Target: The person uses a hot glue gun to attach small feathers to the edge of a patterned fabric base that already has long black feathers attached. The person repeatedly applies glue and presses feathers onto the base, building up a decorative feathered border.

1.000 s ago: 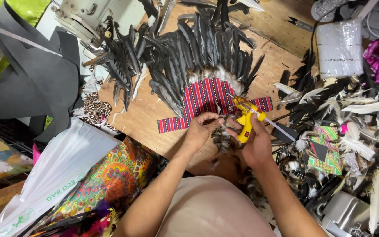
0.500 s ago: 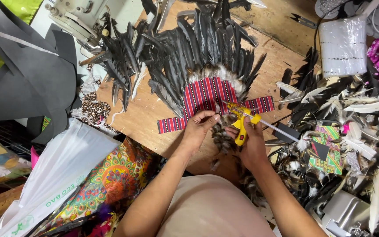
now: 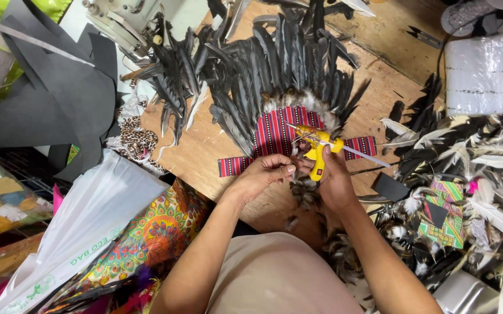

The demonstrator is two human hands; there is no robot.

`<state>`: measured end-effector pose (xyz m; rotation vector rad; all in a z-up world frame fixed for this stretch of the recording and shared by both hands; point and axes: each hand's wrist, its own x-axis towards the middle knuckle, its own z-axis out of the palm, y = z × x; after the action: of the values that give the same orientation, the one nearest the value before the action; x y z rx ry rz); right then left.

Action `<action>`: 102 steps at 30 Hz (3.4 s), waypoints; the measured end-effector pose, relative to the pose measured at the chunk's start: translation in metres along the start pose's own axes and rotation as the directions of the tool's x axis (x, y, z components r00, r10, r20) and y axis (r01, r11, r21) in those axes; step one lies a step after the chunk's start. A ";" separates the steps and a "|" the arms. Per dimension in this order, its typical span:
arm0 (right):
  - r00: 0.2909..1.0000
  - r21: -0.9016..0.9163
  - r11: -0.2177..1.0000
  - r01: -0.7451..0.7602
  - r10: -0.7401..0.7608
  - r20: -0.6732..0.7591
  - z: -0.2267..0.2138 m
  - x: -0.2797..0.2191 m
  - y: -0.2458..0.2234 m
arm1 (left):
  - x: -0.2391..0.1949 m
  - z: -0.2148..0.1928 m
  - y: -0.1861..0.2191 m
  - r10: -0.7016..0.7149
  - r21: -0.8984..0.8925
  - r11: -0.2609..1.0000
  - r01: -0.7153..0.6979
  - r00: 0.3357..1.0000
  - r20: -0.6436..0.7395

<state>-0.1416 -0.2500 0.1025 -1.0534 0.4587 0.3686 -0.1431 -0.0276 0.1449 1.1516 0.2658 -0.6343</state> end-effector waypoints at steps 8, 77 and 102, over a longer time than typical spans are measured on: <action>0.953 -0.080 0.994 0.078 -0.098 -0.288 0.005 -0.001 -0.009 | 0.022 -0.070 -0.011 0.076 -0.105 0.986 -0.128 0.912 -0.403; 0.945 -0.520 0.851 0.073 -0.225 -0.237 0.094 0.021 -0.053 | 0.148 -0.109 0.024 0.423 0.625 0.776 -0.084 0.804 -0.417; 0.955 -0.485 0.874 0.020 -0.160 -0.250 0.086 0.002 -0.050 | 0.138 -0.155 0.017 0.352 0.922 0.381 0.062 0.913 -0.207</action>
<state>-0.0995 -0.1957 0.1740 -1.6214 0.5876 0.2498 -0.0043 0.0725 0.0258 2.4115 0.0991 -0.3498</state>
